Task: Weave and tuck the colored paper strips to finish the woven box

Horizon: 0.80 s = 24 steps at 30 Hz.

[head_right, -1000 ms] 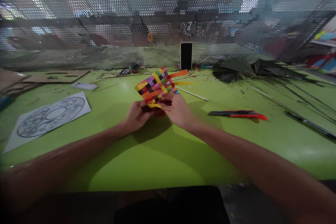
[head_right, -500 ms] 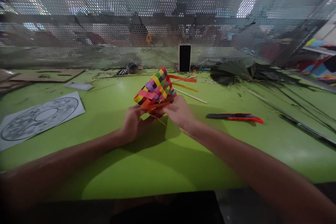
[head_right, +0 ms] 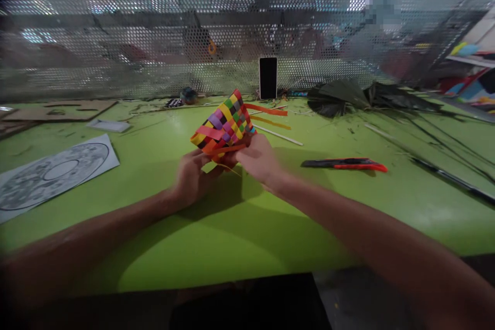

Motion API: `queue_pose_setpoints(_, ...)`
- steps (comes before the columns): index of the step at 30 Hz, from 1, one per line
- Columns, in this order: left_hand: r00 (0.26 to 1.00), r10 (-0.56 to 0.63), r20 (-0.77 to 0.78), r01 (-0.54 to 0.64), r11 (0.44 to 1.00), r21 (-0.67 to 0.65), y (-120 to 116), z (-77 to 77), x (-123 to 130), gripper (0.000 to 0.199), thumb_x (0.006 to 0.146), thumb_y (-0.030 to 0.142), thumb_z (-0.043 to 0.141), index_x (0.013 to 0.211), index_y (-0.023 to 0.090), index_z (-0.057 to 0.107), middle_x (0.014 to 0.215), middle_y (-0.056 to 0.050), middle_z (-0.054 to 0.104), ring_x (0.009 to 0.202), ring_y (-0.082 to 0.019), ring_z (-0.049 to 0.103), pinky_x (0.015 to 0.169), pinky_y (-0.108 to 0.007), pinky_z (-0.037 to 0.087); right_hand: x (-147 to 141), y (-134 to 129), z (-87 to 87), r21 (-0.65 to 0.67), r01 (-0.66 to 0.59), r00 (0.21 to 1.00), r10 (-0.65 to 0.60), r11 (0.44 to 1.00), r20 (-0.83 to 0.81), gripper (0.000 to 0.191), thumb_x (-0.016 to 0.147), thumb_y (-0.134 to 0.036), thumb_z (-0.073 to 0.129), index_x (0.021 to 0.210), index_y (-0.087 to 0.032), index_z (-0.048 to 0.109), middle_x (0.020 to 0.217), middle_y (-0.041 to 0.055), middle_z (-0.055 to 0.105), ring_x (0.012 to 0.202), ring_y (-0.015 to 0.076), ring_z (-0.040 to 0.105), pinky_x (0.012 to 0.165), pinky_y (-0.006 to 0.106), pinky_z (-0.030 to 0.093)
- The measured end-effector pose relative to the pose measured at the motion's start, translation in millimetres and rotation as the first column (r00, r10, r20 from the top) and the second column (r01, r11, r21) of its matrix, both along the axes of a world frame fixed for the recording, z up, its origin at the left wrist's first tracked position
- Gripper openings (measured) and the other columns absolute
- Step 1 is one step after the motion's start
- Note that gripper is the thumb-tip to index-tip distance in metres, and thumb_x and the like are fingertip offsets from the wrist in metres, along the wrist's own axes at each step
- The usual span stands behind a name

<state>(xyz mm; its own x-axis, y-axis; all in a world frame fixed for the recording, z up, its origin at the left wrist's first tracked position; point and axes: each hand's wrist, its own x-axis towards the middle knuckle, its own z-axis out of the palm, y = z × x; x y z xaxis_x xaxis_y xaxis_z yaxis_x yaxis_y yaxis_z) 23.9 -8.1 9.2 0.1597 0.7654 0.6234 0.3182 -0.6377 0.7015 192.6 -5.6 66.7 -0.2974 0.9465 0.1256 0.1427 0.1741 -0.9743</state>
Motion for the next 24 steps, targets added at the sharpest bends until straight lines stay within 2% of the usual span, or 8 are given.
queue_pose_setpoints(3, 0.998, 0.002, -0.059, -0.003, 1.0, -0.009, 2.2, 2.8, -4.8, 0.007, 0.082, 0.023, 0.073, 0.083, 0.017, 0.077, 0.097, -0.012, 0.076, 0.087, -0.024, 0.071, 0.08, -0.038, 0.06, -0.7, -1.3, -4.2, 0.264, 0.041, 0.988, -0.078, 0.964, 0.132, 0.017, 0.077, -0.008, 0.067, 0.081, -0.02, 0.077, 0.092, 0.0054, 0.077, 0.093, 0.0244, 0.07, 0.09, 0.039, 0.057)
queue_pose_setpoints(6, 0.997, -0.058, -0.047, 0.056, 0.998, -0.041, 3.4, 6.5, -6.8, 0.011, 0.083, 0.026, 0.074, 0.083, 0.016, 0.076, 0.095, -0.012, 0.076, 0.083, -0.022, 0.071, 0.076, -0.035, 0.06, -0.7, 1.8, -16.4, 0.564, 0.046, 0.962, -0.189, 0.825, 0.198, 0.017, 0.084, -0.009, 0.066, 0.09, -0.021, 0.076, 0.118, 0.0102, 0.071, 0.112, 0.0279, 0.067, 0.099, 0.042, 0.054)
queue_pose_setpoints(8, 0.992, -0.128, 0.0, 0.127, 0.985, -0.119, 4.3, 8.0, -6.8, 0.015, 0.083, 0.029, 0.075, 0.085, 0.015, 0.075, 0.096, -0.012, 0.075, 0.082, -0.021, 0.071, 0.074, -0.033, 0.059, 0.7, 5.8, -24.1, 0.665, 0.018, 0.936, -0.246, 0.746, 0.25, 0.017, 0.087, -0.013, 0.065, 0.098, -0.021, 0.074, 0.124, 0.0117, 0.067, 0.116, 0.029, 0.065, 0.097, 0.044, 0.055)
queue_pose_setpoints(13, 0.947, -0.241, 0.214, 0.305, 0.882, -0.358, 13.5, 3.6, -8.7, 0.032, 0.079, 0.037, 0.079, 0.099, 0.013, 0.071, 0.094, -0.01, 0.076, 0.082, -0.021, 0.071, 0.076, -0.032, 0.059, 9.5, 16.1, -21.9, 0.795, -0.084, 0.871, -0.344, 0.601, 0.352, 0.013, 0.095, -0.023, 0.061, 0.105, -0.018, 0.068, 0.107, 0.0125, 0.065, 0.099, 0.0267, 0.063, 0.087, 0.041, 0.055)
queue_pose_setpoints(17, 0.939, -0.263, 0.224, 0.335, 0.85, -0.407, 20.9, -1.9, -10.7, 0.032, 0.081, 0.036, 0.078, 0.103, 0.013, 0.071, 0.1, -0.011, 0.077, 0.09, -0.022, 0.07, 0.081, -0.033, 0.059, 16.0, 22.5, -12.5, 0.839, -0.178, 0.838, -0.368, 0.514, 0.403, 0.012, 0.094, -0.018, 0.057, 0.101, -0.017, 0.066, 0.102, 0.0126, 0.065, 0.098, 0.0275, 0.059, 0.085, 0.041, 0.053)
queue_pose_setpoints(20, 0.911, -0.311, 0.272, 0.403, 0.814, -0.418, 22.7, -3.9, -10.6, 0.035, 0.087, 0.037, 0.074, 0.114, 0.015, 0.068, 0.108, -0.011, 0.076, 0.094, -0.022, 0.071, 0.084, -0.035, 0.06, 17.1, 25.6, -12.2, 0.827, -0.258, 0.809, -0.357, 0.5, 0.468, 0.015, 0.092, -0.015, 0.058, 0.103, -0.017, 0.068, 0.103, 0.0127, 0.067, 0.102, 0.0297, 0.058, 0.091, 0.046, 0.05)
queue_pose_setpoints(22, 0.883, -0.315, 0.348, 0.448, 0.788, -0.423, 24.0, -5.3, -10.7, 0.041, 0.089, 0.038, 0.072, 0.122, 0.017, 0.063, 0.115, -0.012, 0.074, 0.092, -0.022, 0.072, 0.08, -0.035, 0.062, 17.6, 26.0, -11.6, 0.819, -0.265, 0.792, -0.37, 0.509, 0.486, 0.018, 0.091, -0.013, 0.06, 0.106, -0.018, 0.069, 0.107, 0.0121, 0.069, 0.105, 0.0301, 0.057, 0.095, 0.048, 0.049)
queue_pose_setpoints(24, 0.86, -0.314, 0.403, 0.477, 0.777, -0.412, 26.1, -7.3, -11.7, 0.048, 0.088, 0.038, 0.074, 0.128, 0.018, 0.057, 0.12, -0.014, 0.072, 0.088, -0.022, 0.074, 0.074, -0.035, 0.064, 19.7, 25.9, -6.8, 0.836, -0.256, 0.781, -0.406, 0.486, 0.475, 0.02, 0.091, -0.013, 0.061, 0.107, -0.019, 0.07, 0.111, 0.0112, 0.07, 0.107, 0.0305, 0.057, 0.097, 0.049, 0.047)
